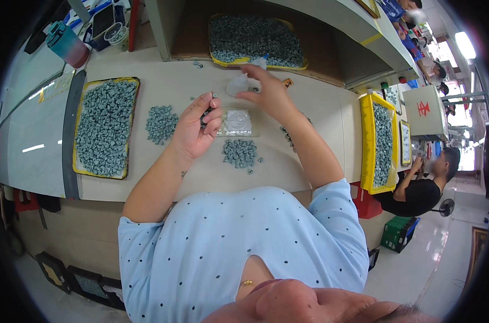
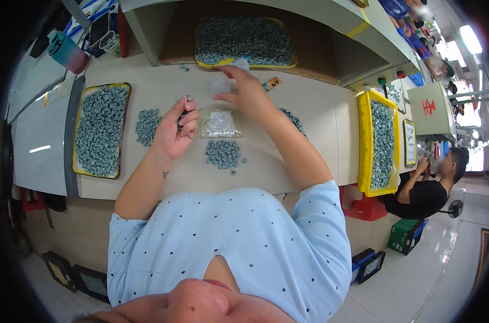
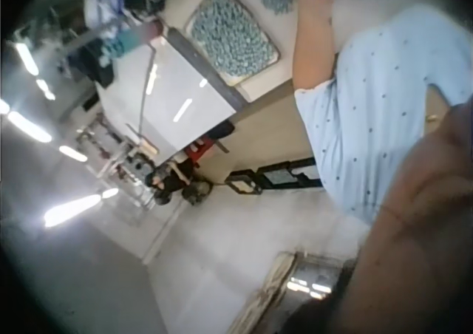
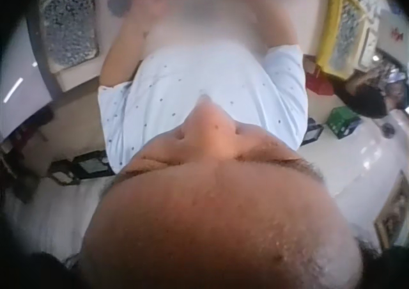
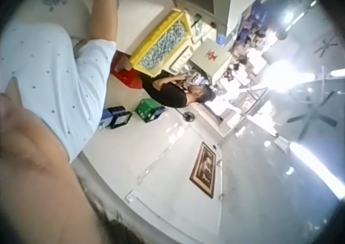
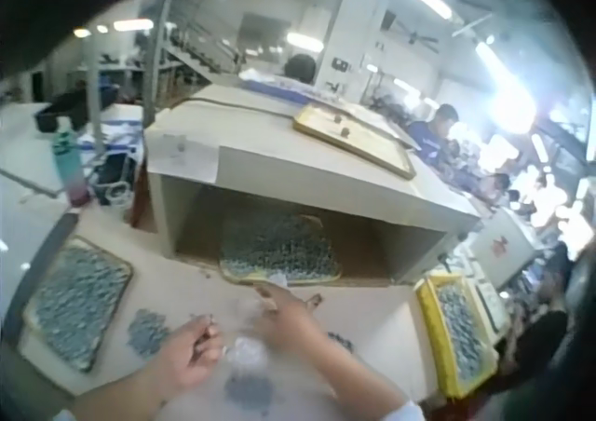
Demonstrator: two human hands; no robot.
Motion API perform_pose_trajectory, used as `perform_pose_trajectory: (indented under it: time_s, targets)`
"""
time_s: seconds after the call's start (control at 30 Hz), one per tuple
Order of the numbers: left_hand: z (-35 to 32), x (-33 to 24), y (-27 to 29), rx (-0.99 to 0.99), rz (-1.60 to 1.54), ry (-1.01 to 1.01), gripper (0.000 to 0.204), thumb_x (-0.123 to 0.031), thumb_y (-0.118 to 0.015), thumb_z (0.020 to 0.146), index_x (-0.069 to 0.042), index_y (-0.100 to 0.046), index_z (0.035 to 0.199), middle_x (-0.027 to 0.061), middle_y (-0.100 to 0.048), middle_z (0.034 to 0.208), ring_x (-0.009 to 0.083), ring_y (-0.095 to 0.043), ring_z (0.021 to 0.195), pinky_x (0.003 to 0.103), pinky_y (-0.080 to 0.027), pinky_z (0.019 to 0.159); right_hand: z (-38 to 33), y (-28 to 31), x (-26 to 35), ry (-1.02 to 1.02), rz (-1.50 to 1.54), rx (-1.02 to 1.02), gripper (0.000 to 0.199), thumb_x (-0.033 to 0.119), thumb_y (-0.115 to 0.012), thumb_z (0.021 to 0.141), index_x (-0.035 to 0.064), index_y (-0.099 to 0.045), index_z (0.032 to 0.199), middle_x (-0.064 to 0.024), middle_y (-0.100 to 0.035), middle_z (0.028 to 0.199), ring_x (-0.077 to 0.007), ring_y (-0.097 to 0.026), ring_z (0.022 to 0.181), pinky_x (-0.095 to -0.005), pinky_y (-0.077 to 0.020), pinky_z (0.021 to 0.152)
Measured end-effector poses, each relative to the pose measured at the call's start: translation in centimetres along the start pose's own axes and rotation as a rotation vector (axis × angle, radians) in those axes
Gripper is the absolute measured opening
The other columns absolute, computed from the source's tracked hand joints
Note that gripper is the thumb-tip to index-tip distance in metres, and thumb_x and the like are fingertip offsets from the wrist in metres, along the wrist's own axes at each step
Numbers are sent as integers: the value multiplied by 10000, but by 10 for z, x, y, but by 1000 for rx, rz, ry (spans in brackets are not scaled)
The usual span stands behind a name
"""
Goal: The person sets aside a water bottle, dispenses glue from a squeeze bottle onto a clear sheet, and inserts small black components into plastic pieces by hand.
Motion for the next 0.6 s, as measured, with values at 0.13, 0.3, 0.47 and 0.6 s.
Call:
perform_pose_trajectory:
  time_s: [0.13, 0.3, 0.47, 0.6]
  targets:
    - [4, 5, 2, -8, -10, 9, 111, -159, -563, 897, -53, -544, 923, 12, -505, 817, 61, -344, 569, 186, -277, 440, -18, 43, -22, -105, 109, -124, 538, 88, -733, 721, 35, -496, 1202, -64, -609, 1080, -180, -585, 985, -294, -468, 814]
    - [6, 6, 1, 10, -65, 31, 108, -160, -563, 897, -54, -547, 911, 13, -510, 814, 58, -344, 569, 180, -274, 433, -55, 67, -49, -250, 26, -148, 394, 68, -702, 746, 25, -569, 1114, -69, -631, 992, -172, -604, 889, -294, -481, 751]
    - [6, 7, 2, 15, -74, 34, 108, -154, -585, 883, -57, -543, 907, 12, -500, 819, 59, -343, 587, 181, -276, 443, -82, 50, -67, -246, -305, 45, 173, 70, -634, 778, 34, -645, 947, -138, -621, 896, -282, -599, 793, -329, -477, 717]
    - [6, 10, 2, 20, -62, 32, 121, -156, -606, 869, -60, -540, 900, 11, -489, 829, 61, -339, 603, 181, -277, 456, -82, 37, -65, -249, -341, 110, 158, 76, -624, 775, 27, -639, 924, -145, -621, 899, -312, -584, 792, -354, -475, 721]
Point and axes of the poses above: each hand's wrist, its own z-axis towards the middle knuckle, its own y-axis out of the back of the hand, x = y × z, the point moved 7 cm from there along z, towards the middle knuckle
